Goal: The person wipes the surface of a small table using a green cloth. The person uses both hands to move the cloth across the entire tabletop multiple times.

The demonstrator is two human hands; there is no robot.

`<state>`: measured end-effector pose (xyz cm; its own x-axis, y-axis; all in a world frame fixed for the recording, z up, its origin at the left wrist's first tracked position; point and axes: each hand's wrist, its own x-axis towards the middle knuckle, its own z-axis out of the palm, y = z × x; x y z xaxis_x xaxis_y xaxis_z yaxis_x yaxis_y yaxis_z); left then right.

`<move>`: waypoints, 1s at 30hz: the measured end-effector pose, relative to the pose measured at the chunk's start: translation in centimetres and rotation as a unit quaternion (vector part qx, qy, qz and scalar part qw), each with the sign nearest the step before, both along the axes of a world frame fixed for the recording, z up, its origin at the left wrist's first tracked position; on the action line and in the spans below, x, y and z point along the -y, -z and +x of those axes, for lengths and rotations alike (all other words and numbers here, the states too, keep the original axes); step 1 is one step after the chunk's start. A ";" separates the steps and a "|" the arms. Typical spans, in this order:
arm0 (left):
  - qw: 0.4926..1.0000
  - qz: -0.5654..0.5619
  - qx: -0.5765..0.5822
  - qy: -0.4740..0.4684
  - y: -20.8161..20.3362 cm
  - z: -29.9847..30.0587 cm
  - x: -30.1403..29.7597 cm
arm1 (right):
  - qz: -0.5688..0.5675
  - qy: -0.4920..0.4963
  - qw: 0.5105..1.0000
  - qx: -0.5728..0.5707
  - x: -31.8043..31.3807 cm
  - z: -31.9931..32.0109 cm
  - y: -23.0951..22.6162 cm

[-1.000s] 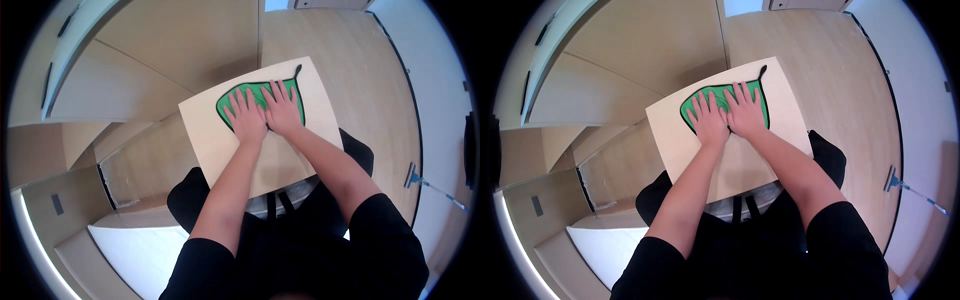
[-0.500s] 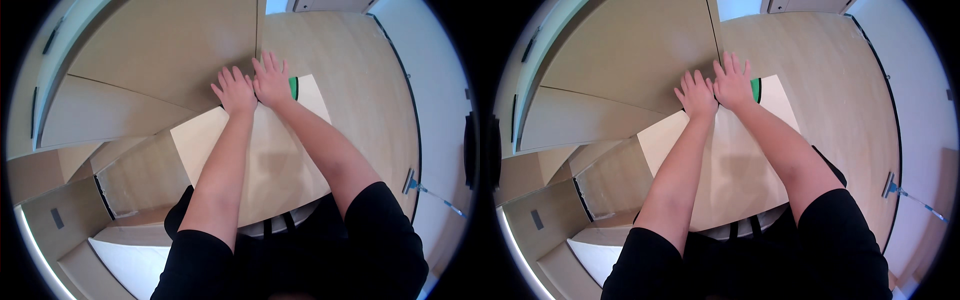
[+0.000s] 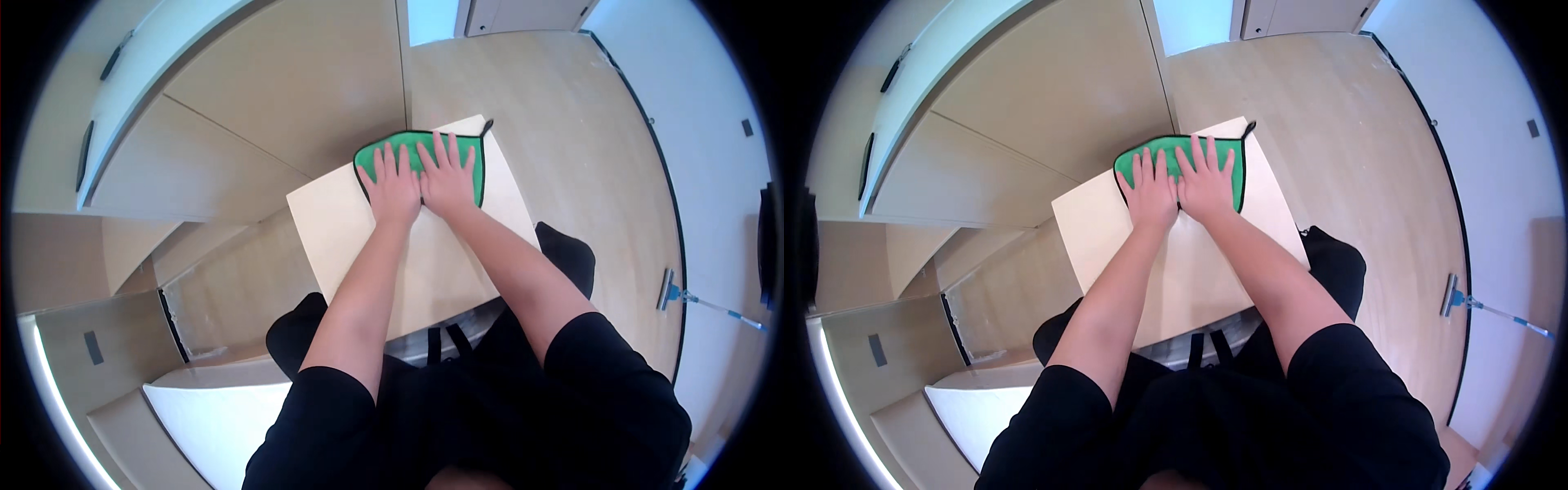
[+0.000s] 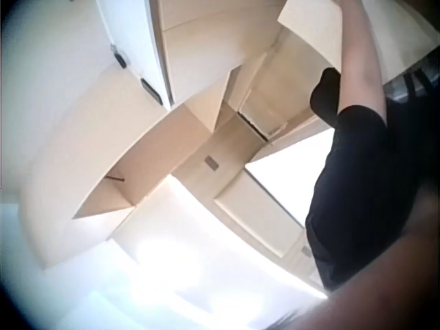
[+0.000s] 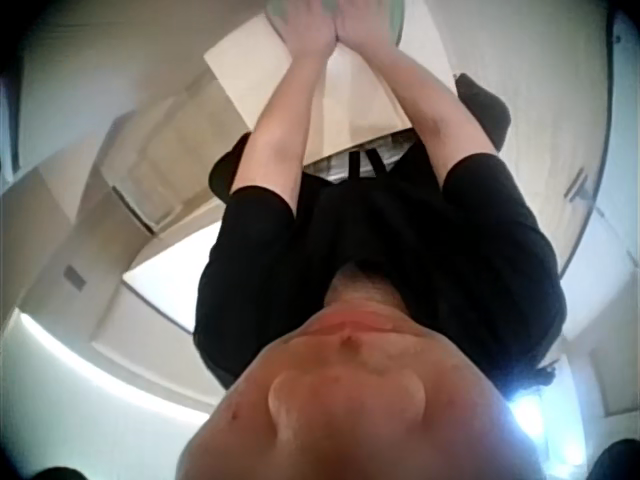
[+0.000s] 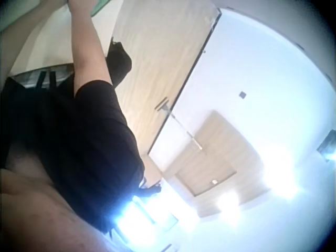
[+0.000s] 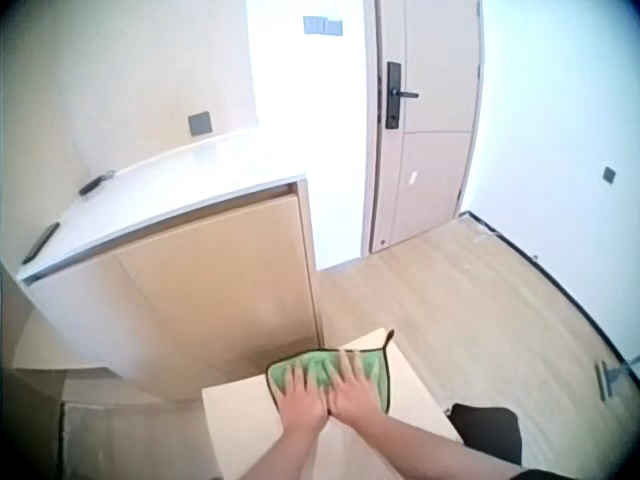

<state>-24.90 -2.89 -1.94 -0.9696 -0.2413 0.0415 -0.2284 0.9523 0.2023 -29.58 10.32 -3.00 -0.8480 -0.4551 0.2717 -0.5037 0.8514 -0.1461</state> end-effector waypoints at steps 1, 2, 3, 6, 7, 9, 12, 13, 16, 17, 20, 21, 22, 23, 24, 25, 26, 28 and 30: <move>1.000 0.000 -0.004 0.002 -0.2 1.4 -0.6 | 0.000 0.002 1.000 -0.004 -1.0 1.6 0.0; 1.000 0.003 0.001 0.023 -0.3 3.0 -1.3 | -0.006 0.002 1.000 0.010 -1.9 3.3 0.0; 0.999 0.005 0.005 0.044 -0.5 4.4 -1.9 | -0.012 0.002 1.000 0.023 -2.8 5.0 -0.2; 0.997 0.016 0.013 0.073 -0.5 9.0 -3.9 | -0.015 0.023 0.999 0.037 -5.2 10.4 -0.1; 0.995 0.028 0.024 0.089 -0.2 10.5 -4.4 | -0.019 0.033 0.998 0.047 -6.0 12.1 0.0; 0.994 0.040 0.013 0.104 -0.1 13.7 -5.7 | -0.023 0.038 0.998 0.053 -7.8 15.8 0.0; 0.989 0.036 0.018 0.144 -0.3 17.0 -7.1 | -0.019 0.049 0.996 0.075 -9.4 19.4 -0.4; 0.989 0.040 0.014 0.142 0.0 18.1 -7.5 | -0.012 0.040 0.996 0.084 -9.9 20.3 -0.4; 0.989 0.044 0.010 0.143 0.3 18.4 -8.1 | -0.003 0.035 0.995 0.092 -10.4 20.7 -0.4; 0.989 0.043 0.009 0.143 0.2 18.1 -8.3 | 0.001 0.037 0.995 0.092 -10.5 20.4 -0.5; 0.988 0.042 -0.003 0.148 0.7 16.7 -8.0 | 0.007 0.034 0.995 0.089 -10.3 19.1 -0.6; 0.988 0.042 0.001 0.149 0.8 16.0 -7.9 | 0.007 0.035 0.995 0.092 -10.2 18.4 -0.7; 0.988 0.049 -0.004 0.145 0.6 14.9 -8.0 | -0.007 0.042 0.995 0.085 -10.1 17.4 -0.8; 0.989 0.055 -0.008 0.140 0.5 13.6 -8.1 | -0.021 0.050 0.996 0.077 -10.0 16.3 -0.8; 0.989 0.053 -0.008 0.135 0.5 12.3 -8.0 | -0.039 0.053 0.996 0.063 -9.8 15.0 -0.6; 0.989 0.054 -0.004 0.137 0.4 10.8 -7.9 | -0.038 0.055 0.995 0.068 -9.6 13.6 -0.5; 0.989 0.051 -0.006 0.136 0.4 9.2 -7.8 | -0.039 0.064 0.995 0.066 -9.5 12.1 -0.4; 0.990 0.040 -0.017 0.136 0.4 5.7 -7.5 | -0.044 0.081 0.994 0.058 -9.1 8.8 -0.1; 0.989 0.031 -0.017 0.146 0.6 1.8 -6.9 | -0.040 0.095 0.993 0.053 -8.4 5.4 0.4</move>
<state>-23.13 3.98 -2.49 -0.9966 0.0453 0.0686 0.0619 0.9624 0.2645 -24.14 18.70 -3.35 -0.9422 -0.2650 0.2050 -0.3135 0.9132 -0.2604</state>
